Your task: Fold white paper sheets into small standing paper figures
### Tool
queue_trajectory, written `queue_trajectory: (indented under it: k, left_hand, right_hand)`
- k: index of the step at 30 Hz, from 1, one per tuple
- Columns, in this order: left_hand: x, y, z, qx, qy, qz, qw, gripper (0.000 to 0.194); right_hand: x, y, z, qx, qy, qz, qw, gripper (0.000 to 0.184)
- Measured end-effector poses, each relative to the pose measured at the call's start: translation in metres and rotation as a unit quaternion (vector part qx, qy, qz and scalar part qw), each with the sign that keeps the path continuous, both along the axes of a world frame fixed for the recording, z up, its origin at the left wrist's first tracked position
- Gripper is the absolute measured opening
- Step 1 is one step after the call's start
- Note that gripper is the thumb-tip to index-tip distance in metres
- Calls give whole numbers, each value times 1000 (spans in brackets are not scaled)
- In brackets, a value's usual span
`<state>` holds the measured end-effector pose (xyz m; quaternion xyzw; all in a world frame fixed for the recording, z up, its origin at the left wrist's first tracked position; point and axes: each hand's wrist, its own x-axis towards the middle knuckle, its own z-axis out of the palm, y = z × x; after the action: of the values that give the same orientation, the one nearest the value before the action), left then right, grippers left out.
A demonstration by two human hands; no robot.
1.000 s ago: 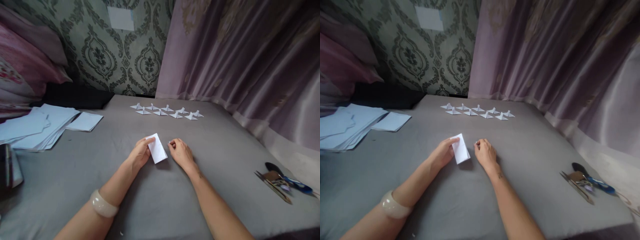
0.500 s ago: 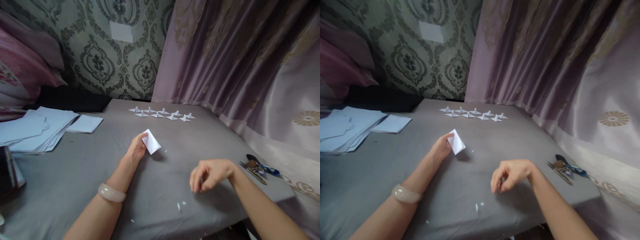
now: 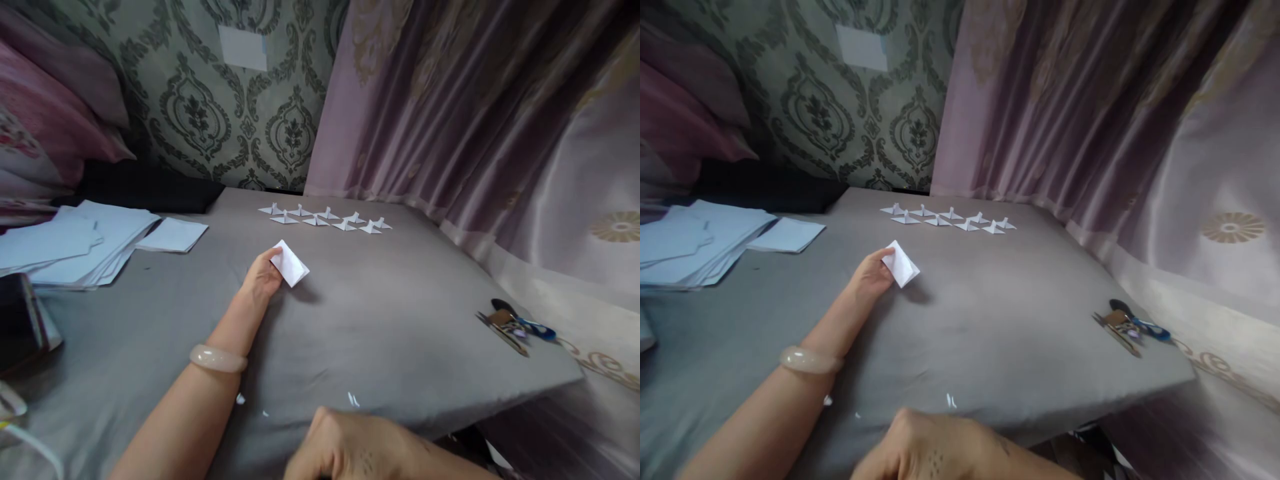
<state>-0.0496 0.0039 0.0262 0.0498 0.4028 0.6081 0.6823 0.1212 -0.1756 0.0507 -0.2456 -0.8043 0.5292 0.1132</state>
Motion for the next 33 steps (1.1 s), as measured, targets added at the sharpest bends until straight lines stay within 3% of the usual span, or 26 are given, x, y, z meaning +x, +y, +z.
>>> queue_trajectory:
  k: [2,4,6,7,8,10,11,12,14,16,17,19,21,23,26,29,31,33]
  left_hand:
    - [0,1,-3,6,-4,-1,1000,12]
    - [3,3,-7,13,-8,-2,1000,12]
    - [7,6,-11,18,-10,-2,1000,12]
    - [8,7,-13,22,-9,0,1000,13]
    - [9,8,-15,26,-7,4,1000,14]
    - [9,10,-18,38,2,4,999,15]
    - [8,10,-19,45,6,-3,999,15]
    - [7,9,-19,51,11,-12,999,15]
    - [3,7,-20,61,19,-32,997,17]
    - [-1,5,-21,70,25,-48,996,19]
    - [-2,4,-21,75,26,-55,995,19]
    - [-4,3,-22,84,30,-63,994,20]
    - [-5,3,-24,93,35,-68,993,19]
    - [-6,3,-26,101,38,-75,991,18]
    - [-8,2,-29,106,38,-82,990,16]
    - [-7,2,-31,109,38,-79,990,15]
    - [-6,3,-31,104,45,-73,991,16]
    - [-3,4,-30,88,54,-70,992,17]
  right_hand:
    - [11,-9,-5,158,-16,-94,983,25]
    - [24,-13,-18,305,-86,-241,917,42]
    - [33,-22,-30,345,-171,-353,853,59]
    - [33,-28,-33,346,-175,-355,851,61]
    - [30,-33,-33,329,-159,-306,879,59]
    - [16,-41,-28,285,-45,-66,955,42]
    - [8,-41,-25,277,14,19,961,36]
    - [0,-40,-22,277,27,0,961,35]
    - [-15,-34,-22,343,7,-155,926,37]
    - [-24,-33,-25,345,-70,-261,899,47]
    - [-26,-35,-26,340,-72,-240,906,50]
    - [-29,-41,-26,305,-26,-60,950,47]
    - [-29,-45,-24,297,-3,-6,955,36]
    - [-20,-41,-22,296,-9,-13,955,33]
    - [24,-30,-24,315,-103,-40,943,33]
    - [111,-31,-24,215,-269,-51,938,21]
    - [171,-38,-17,146,-405,-68,900,17]
    - [211,-40,-6,136,-509,-118,842,18]
